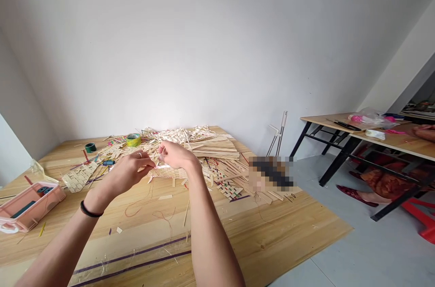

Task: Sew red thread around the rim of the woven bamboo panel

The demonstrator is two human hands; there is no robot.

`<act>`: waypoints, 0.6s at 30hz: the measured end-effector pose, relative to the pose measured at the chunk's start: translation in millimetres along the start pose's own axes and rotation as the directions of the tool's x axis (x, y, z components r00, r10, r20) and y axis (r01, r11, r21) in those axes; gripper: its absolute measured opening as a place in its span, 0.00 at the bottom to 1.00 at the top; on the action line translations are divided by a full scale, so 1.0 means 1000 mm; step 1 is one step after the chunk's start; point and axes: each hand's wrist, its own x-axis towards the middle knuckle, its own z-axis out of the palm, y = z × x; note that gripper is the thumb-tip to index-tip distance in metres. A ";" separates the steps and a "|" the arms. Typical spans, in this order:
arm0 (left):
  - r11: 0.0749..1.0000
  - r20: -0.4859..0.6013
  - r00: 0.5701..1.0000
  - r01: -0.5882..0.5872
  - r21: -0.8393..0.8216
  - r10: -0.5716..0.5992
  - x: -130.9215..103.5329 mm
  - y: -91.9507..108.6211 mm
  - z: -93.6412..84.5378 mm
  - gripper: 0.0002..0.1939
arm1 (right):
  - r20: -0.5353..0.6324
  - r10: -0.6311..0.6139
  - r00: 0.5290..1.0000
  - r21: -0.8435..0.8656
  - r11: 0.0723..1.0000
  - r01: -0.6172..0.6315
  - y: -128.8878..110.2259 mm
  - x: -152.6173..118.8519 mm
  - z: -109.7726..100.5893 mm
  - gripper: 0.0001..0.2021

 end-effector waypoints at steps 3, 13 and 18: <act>1.000 0.012 1.000 -0.002 -0.026 0.002 0.000 -0.002 -0.001 0.13 | 0.022 -0.010 1.000 0.008 1.000 0.010 0.005 -0.005 -0.006 0.06; 0.995 0.077 0.997 0.015 -0.094 -0.008 -0.004 -0.004 0.004 0.13 | -0.042 0.113 0.993 -0.149 0.982 -0.118 0.026 -0.029 -0.082 0.06; 0.995 0.059 0.998 0.007 -0.101 -0.001 -0.004 -0.007 0.008 0.13 | -0.216 0.204 0.955 -0.268 0.928 -0.258 0.051 -0.054 -0.146 0.07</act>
